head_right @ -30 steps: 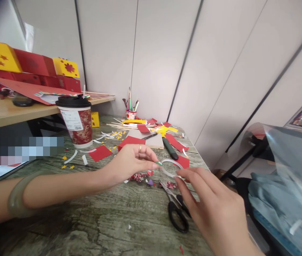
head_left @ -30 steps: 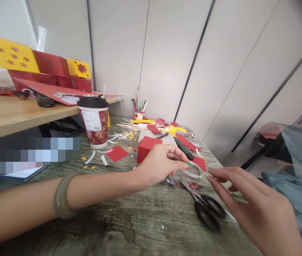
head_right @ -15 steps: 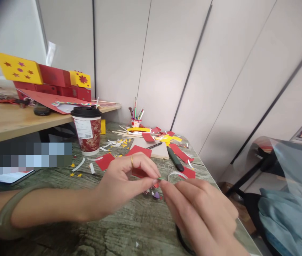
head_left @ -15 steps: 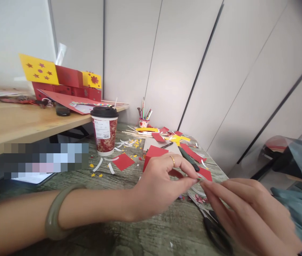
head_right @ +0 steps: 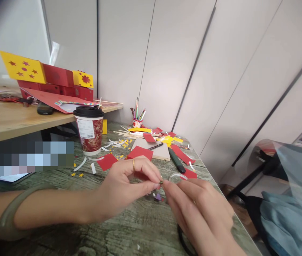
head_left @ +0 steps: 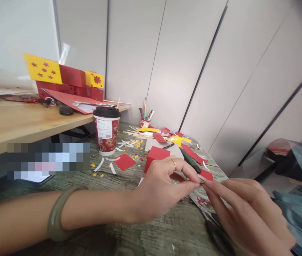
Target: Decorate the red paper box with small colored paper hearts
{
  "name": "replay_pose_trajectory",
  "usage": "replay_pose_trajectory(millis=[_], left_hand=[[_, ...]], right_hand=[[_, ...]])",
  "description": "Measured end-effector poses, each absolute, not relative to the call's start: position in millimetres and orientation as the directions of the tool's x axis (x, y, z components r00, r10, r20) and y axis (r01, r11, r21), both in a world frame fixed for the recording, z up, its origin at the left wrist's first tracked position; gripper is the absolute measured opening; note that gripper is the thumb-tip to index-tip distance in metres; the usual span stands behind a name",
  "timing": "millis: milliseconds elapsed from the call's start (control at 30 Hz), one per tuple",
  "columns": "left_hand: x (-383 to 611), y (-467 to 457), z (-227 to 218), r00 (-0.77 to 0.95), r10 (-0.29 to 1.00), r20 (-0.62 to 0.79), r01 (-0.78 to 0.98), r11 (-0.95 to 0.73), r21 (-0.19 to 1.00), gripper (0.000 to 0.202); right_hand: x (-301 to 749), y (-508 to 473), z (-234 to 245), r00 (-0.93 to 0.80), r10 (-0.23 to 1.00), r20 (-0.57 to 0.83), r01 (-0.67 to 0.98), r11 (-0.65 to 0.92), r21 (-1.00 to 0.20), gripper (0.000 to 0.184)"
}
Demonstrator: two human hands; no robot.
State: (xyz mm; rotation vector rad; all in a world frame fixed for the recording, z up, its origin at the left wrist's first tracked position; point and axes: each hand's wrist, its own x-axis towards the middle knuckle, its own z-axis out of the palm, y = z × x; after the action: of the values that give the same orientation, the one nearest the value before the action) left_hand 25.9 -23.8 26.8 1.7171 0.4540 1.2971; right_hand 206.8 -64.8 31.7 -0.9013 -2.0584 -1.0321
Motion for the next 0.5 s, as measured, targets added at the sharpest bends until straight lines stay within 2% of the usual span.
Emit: replay_pose_trajectory(millis=[133, 300, 500], left_hand=[[25.5, -23.2, 26.0, 0.379, 0.739, 0.557, -0.205, -0.520, 0.829, 0.005], [24.8, -23.0, 24.7, 0.374, 0.731, 0.570, -0.190, -0.541, 0.819, 0.006], [24.3, -21.8, 23.6, 0.364, 0.716, 0.596, -0.177, -0.574, 0.799, 0.006]], right_hand=[[208.5, -60.1, 26.6, -0.534, 0.246, 0.809, 0.808, 0.432, 0.401, 0.025], [202.4, -56.0, 25.9, -0.514, 0.225, 0.828, 0.797, 0.481, 0.365, 0.029], [197.9, -55.6, 24.7, -0.485, 0.240, 0.841, 0.802, 0.506, 0.318, 0.027]])
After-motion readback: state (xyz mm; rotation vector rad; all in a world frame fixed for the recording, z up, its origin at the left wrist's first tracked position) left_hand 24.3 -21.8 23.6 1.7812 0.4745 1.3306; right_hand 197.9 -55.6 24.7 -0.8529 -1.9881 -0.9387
